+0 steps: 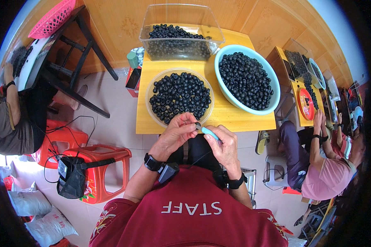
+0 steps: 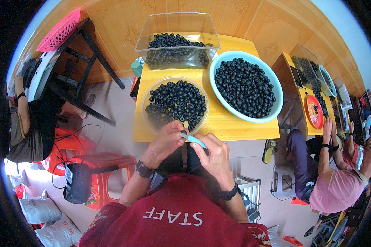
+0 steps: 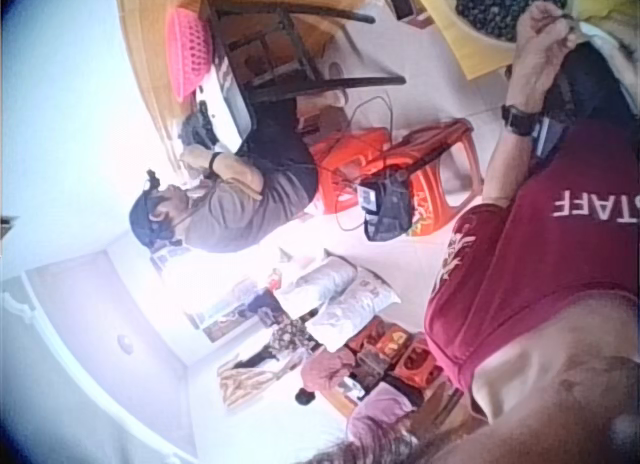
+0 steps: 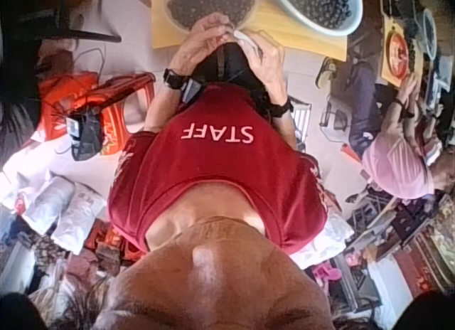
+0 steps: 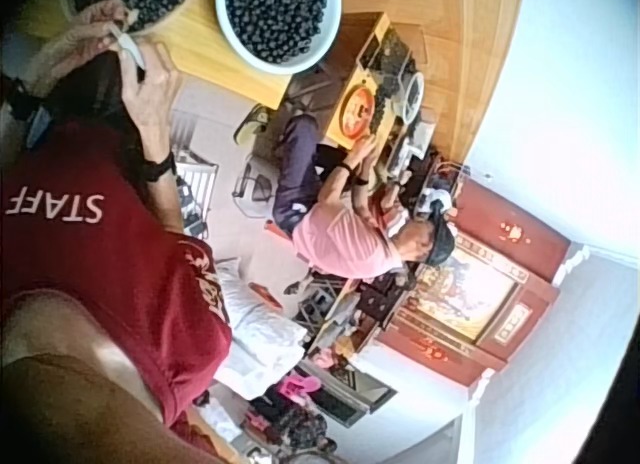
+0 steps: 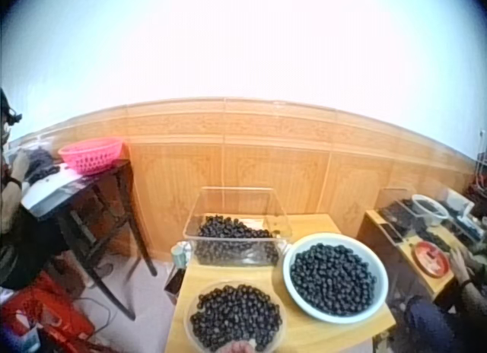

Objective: Manually sort and inspect small dark berries or fruit from one container to another using a small pick tool.

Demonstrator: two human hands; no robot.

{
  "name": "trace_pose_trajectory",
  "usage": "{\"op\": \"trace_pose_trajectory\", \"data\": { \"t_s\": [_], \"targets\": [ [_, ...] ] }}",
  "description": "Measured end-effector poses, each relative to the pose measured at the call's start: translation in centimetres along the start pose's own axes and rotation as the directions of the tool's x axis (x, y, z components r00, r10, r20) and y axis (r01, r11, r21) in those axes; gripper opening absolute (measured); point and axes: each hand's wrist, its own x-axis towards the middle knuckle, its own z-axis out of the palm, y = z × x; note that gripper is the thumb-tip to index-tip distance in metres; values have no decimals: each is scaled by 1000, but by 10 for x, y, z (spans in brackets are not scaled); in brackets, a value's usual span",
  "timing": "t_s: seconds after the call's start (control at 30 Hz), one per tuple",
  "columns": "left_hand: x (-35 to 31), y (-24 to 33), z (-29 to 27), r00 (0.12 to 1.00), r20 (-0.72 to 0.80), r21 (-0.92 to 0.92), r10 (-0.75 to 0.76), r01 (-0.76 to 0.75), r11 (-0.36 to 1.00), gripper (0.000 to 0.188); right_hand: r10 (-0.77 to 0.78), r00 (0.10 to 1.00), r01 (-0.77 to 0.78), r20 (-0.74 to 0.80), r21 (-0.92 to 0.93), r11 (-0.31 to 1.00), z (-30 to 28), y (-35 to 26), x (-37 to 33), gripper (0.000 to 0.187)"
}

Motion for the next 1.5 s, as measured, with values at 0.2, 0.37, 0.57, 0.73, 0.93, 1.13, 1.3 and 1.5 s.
{"op": "trace_pose_trajectory", "data": {
  "t_s": [0.2,0.37,0.57,0.73,0.93,1.13,1.3,1.5],
  "targets": [
    [0,2,7,990,144,-47,-12,19,999,10,-41,992,29,-121,-99,995,1,15,-1,17],
    [-7,13,27,979,195,27,-61,57,998,13,149,970,-169,-193,-91,982,-21,52,-4,18],
    [-5,5,20,992,118,35,-52,48,998,14,259,963,-227,-71,297,927,-12,16,-4,22],
    [-3,4,22,991,43,119,-128,122,985,15,197,977,-206,81,592,779,-2,6,-5,30],
    [-7,1,17,978,67,82,-197,192,978,17,237,935,-352,265,784,511,-3,-5,0,10],
    [-10,0,12,968,85,77,-235,229,970,19,351,859,-501,373,753,426,-6,-6,-2,13],
    [-10,-1,11,964,72,52,-257,253,966,19,262,902,-431,343,719,544,-3,-1,-6,13],
    [-9,-5,13,971,-13,158,-239,239,958,18,297,902,-432,314,635,641,-4,8,-9,15]
  ]
}}
